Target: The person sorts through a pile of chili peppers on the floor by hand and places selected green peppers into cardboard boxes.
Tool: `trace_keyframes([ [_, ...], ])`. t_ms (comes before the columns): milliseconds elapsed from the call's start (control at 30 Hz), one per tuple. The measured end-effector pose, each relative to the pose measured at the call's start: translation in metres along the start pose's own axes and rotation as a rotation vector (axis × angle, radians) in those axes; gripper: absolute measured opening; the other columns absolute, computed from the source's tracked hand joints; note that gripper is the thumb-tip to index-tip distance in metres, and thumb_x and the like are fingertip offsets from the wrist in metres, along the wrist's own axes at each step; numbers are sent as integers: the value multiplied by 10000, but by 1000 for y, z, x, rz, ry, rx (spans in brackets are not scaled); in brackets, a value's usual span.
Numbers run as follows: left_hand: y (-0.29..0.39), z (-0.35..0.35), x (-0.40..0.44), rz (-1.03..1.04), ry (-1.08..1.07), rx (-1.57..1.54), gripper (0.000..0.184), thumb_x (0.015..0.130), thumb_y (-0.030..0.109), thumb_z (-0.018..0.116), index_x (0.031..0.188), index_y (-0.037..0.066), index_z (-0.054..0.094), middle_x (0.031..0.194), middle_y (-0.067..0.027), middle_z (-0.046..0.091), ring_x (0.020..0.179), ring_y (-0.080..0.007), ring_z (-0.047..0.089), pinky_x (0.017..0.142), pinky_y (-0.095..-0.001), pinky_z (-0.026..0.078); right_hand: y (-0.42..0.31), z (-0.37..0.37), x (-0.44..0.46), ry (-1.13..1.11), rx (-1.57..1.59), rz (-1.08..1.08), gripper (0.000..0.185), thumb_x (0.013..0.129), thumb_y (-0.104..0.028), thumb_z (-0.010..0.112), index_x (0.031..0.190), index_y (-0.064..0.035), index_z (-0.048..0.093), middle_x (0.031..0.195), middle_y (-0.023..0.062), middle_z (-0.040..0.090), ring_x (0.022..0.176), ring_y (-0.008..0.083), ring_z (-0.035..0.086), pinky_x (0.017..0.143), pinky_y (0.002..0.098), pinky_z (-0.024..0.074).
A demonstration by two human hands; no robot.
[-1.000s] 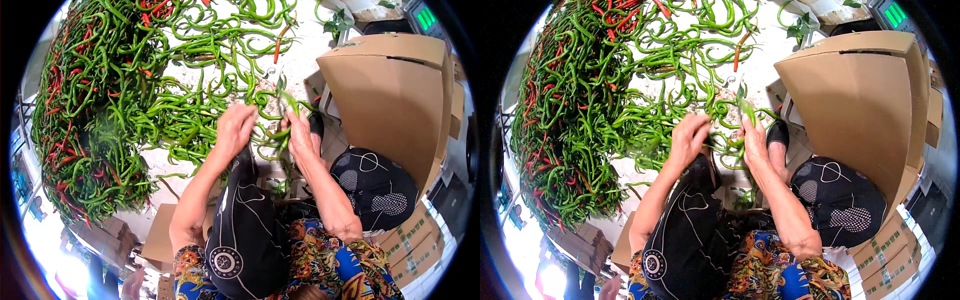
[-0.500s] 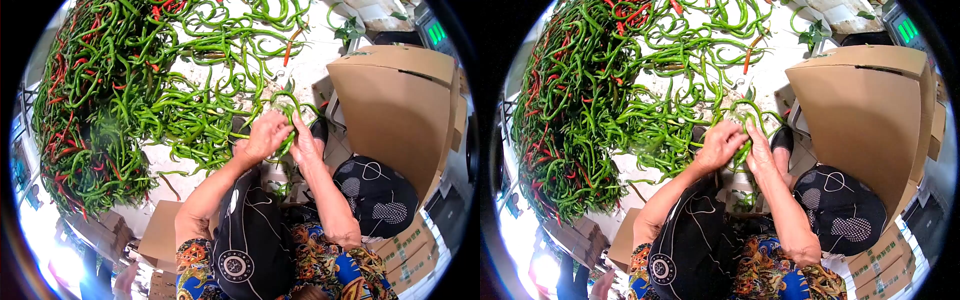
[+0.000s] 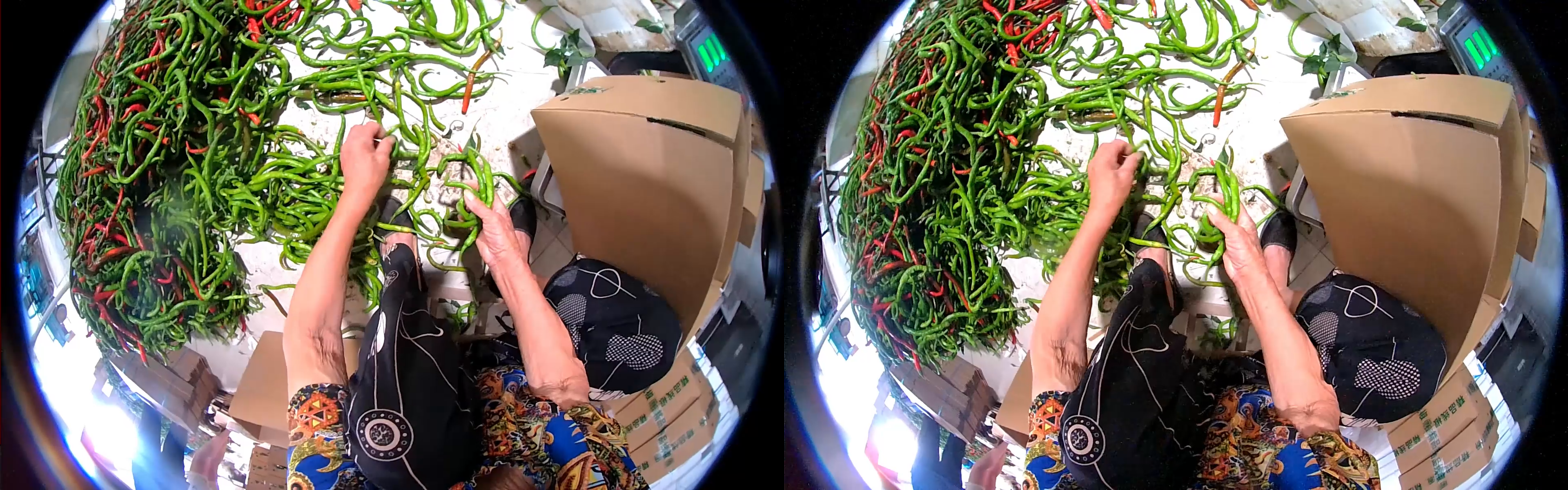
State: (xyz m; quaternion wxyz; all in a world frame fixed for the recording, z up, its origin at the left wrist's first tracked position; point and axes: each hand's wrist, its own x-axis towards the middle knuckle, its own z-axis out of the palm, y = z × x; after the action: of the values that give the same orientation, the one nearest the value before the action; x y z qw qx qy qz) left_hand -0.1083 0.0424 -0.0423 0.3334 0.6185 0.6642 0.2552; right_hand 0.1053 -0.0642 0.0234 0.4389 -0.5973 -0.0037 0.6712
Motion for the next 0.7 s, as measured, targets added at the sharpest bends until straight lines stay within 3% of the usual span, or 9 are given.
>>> trace_keyframes([
  [33,4,-5,-3,-56,12,-148,173,803,148,703,887,24,617,779,-77,595,700,-214,594,644,-343,486,2,-4,5,21,-61,-24,384,844,-82,683,1208,-44,566,1015,13,608,879,116,572,765,264,478],
  [67,4,-11,-7,-252,-58,-402,158,835,163,700,863,41,603,737,-16,596,666,-116,568,597,-256,466,5,-8,8,40,-124,-44,383,851,-95,680,1215,-47,573,1023,8,609,870,108,565,747,256,471],
  [133,16,-21,-22,-603,-87,-870,129,867,156,679,832,78,583,758,12,603,628,-73,549,559,-203,440,8,-4,7,46,-162,-62,384,876,-117,645,1250,-60,576,1066,0,614,853,88,554,710,237,449],
  [167,16,-20,-32,-624,-82,-892,145,889,167,668,817,104,559,751,7,604,630,-57,562,534,-179,428,9,-3,6,39,-162,-42,390,880,-118,639,1259,-63,570,1077,1,615,855,86,555,711,238,450],
  [267,37,-22,-59,-813,-38,-1236,162,911,158,631,833,71,520,806,-53,607,685,-158,623,579,-242,506,11,2,4,12,-163,-13,392,893,-130,617,1277,-77,559,1092,3,620,871,87,567,709,240,456],
  [433,42,-6,-94,-827,-250,-1428,131,905,119,638,870,85,516,863,-81,645,803,-202,679,633,-260,544,16,4,1,19,-185,1,367,900,-128,606,1263,-85,568,1098,14,623,891,104,582,705,247,471],
  [600,54,5,-102,-869,-405,-1217,157,903,133,645,864,67,509,864,-71,625,738,-165,661,613,-247,550,23,-7,6,89,-39,35,328,912,-128,588,1236,-86,580,947,8,599,832,116,564,718,266,487],
  [700,49,18,-111,-839,-348,-1189,166,904,141,644,859,72,500,844,-63,618,674,-161,652,569,-246,543,24,-11,10,54,60,61,317,914,-112,568,1229,-74,568,890,14,560,803,123,542,716,270,486],
])
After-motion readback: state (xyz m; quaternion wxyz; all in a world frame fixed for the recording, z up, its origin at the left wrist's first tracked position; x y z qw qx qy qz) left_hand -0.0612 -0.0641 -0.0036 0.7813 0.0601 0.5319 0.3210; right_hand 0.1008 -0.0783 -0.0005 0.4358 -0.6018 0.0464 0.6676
